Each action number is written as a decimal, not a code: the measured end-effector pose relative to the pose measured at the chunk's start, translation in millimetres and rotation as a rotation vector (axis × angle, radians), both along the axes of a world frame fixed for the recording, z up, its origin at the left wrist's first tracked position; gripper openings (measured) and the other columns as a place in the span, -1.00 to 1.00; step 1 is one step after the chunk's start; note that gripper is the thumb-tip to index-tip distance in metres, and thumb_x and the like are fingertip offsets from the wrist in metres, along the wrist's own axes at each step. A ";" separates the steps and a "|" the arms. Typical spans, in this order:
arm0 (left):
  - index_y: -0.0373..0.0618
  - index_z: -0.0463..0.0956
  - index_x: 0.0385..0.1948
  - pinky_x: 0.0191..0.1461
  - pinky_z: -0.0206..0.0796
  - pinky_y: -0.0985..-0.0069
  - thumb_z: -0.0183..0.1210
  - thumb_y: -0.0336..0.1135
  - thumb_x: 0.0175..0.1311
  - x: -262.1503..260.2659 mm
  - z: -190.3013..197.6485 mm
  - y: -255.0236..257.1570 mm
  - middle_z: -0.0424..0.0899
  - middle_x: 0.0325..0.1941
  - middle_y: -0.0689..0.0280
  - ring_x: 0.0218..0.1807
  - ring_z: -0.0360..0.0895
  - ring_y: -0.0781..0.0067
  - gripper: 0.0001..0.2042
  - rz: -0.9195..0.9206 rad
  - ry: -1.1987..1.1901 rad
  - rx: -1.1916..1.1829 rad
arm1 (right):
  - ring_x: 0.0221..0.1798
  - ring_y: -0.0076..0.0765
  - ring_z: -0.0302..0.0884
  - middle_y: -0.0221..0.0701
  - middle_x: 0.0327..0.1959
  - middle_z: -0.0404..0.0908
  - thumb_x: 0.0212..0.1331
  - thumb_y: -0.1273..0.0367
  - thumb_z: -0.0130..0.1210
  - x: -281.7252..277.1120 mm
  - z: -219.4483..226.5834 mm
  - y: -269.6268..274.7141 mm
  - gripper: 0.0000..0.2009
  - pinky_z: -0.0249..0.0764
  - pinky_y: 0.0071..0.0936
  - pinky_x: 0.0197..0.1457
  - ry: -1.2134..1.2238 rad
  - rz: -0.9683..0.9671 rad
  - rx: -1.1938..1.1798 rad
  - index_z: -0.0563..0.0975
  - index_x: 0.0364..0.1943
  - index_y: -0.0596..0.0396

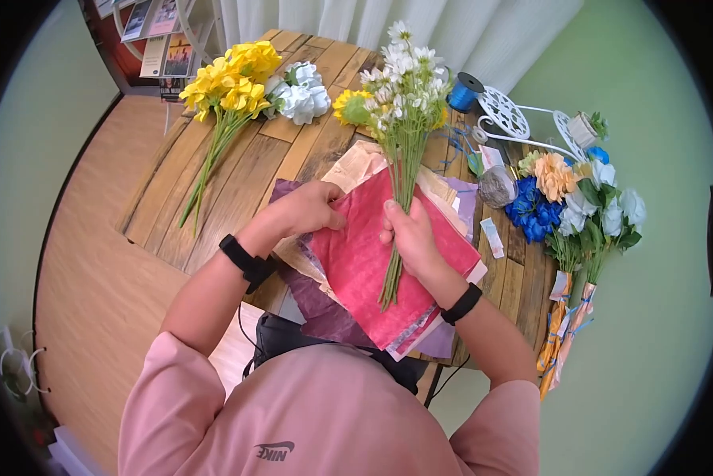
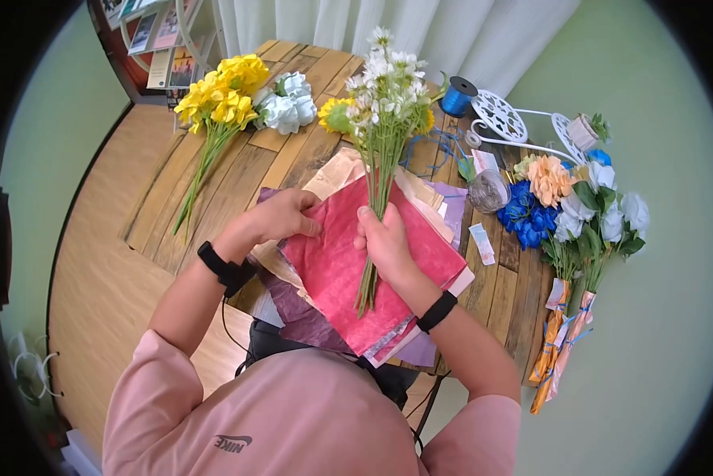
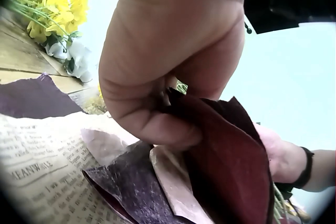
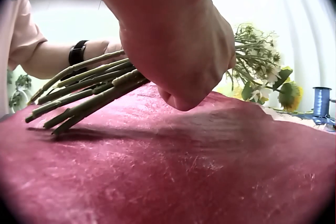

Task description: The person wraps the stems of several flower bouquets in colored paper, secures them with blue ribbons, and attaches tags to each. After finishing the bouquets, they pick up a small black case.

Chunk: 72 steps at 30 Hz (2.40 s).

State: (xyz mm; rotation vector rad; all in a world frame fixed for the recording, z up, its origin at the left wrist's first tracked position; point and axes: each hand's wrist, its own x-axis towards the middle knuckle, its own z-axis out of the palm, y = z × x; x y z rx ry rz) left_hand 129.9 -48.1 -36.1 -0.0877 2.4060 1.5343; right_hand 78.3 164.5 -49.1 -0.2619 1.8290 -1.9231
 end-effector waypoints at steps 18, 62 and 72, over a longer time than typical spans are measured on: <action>-0.24 0.53 -0.28 -0.27 0.43 0.58 0.23 -0.46 0.07 17.4 -17.3 29.1 0.61 -0.36 0.33 -0.36 0.56 0.55 -0.82 0.122 -0.166 0.601 | -0.52 -0.57 0.36 -0.51 -0.55 0.47 0.22 0.23 0.08 -35.1 -19.9 -6.5 -0.80 0.29 -0.51 -0.43 -0.050 0.063 0.429 0.50 -0.42 0.04; -0.32 0.25 0.21 0.04 0.36 0.58 0.04 -0.57 0.06 54.0 -6.2 39.0 0.56 0.00 0.28 -0.06 0.50 0.53 -0.45 0.236 -0.110 0.609 | -0.17 0.28 0.58 0.17 -0.37 0.58 0.22 0.14 0.05 -12.5 23.3 -0.9 -0.58 0.45 0.01 -0.07 0.483 0.036 0.629 0.49 -0.30 0.37; -0.19 0.29 0.20 -0.37 0.29 0.66 0.10 -0.14 0.40 57.3 10.2 70.8 0.47 -0.44 0.43 -0.41 0.42 0.68 -0.55 0.183 -0.103 0.492 | -0.43 0.17 0.61 0.10 -0.48 0.61 0.16 0.15 0.07 -41.6 -26.2 -15.3 -0.56 0.51 -0.05 -0.28 0.540 0.167 0.761 0.54 -0.59 0.35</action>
